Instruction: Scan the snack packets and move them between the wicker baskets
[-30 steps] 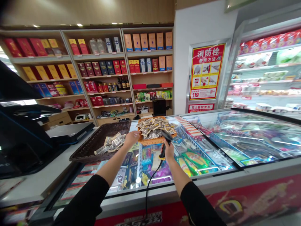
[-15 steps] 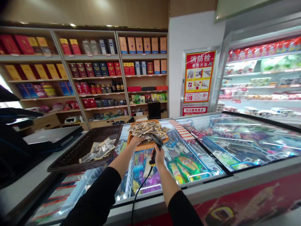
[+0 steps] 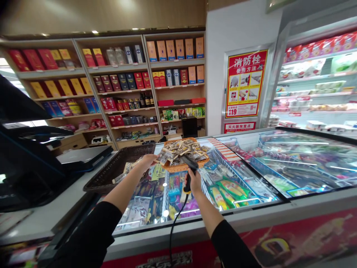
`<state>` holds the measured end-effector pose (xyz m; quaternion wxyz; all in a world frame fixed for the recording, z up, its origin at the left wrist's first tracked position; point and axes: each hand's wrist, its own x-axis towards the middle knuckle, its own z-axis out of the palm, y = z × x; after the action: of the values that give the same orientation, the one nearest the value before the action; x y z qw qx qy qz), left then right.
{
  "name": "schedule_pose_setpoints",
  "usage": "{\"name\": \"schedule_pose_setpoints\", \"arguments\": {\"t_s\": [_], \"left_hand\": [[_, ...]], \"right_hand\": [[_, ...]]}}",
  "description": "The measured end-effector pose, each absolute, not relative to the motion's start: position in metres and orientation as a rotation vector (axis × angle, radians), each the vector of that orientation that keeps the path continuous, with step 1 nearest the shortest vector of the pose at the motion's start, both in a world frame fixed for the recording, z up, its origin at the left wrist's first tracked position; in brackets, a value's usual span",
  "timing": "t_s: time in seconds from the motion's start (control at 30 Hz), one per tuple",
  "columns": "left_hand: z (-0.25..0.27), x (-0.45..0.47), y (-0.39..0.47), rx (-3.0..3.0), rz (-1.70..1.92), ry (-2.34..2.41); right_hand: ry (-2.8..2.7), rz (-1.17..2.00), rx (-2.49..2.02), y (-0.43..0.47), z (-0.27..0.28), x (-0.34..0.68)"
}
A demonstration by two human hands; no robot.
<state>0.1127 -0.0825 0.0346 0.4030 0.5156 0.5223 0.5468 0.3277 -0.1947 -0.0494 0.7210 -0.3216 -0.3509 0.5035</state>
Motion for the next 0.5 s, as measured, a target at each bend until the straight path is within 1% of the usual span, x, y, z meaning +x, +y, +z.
{"name": "schedule_pose_setpoints", "arguments": {"t_s": [0.1,0.27,0.5], "left_hand": [[0.032,0.092,-0.101,1.241,1.33,1.239],[0.018,0.082,-0.116,1.15,1.471,1.122],[0.011,0.081,-0.113,1.204,1.451,1.138]], "right_hand": [[-0.919,1.136,-0.691,-0.204,-0.041,0.301],[-1.056,1.141,-0.641,-0.212,-0.037,0.266],[-1.084,1.242,-0.687,-0.214,-0.044,0.262]]}}
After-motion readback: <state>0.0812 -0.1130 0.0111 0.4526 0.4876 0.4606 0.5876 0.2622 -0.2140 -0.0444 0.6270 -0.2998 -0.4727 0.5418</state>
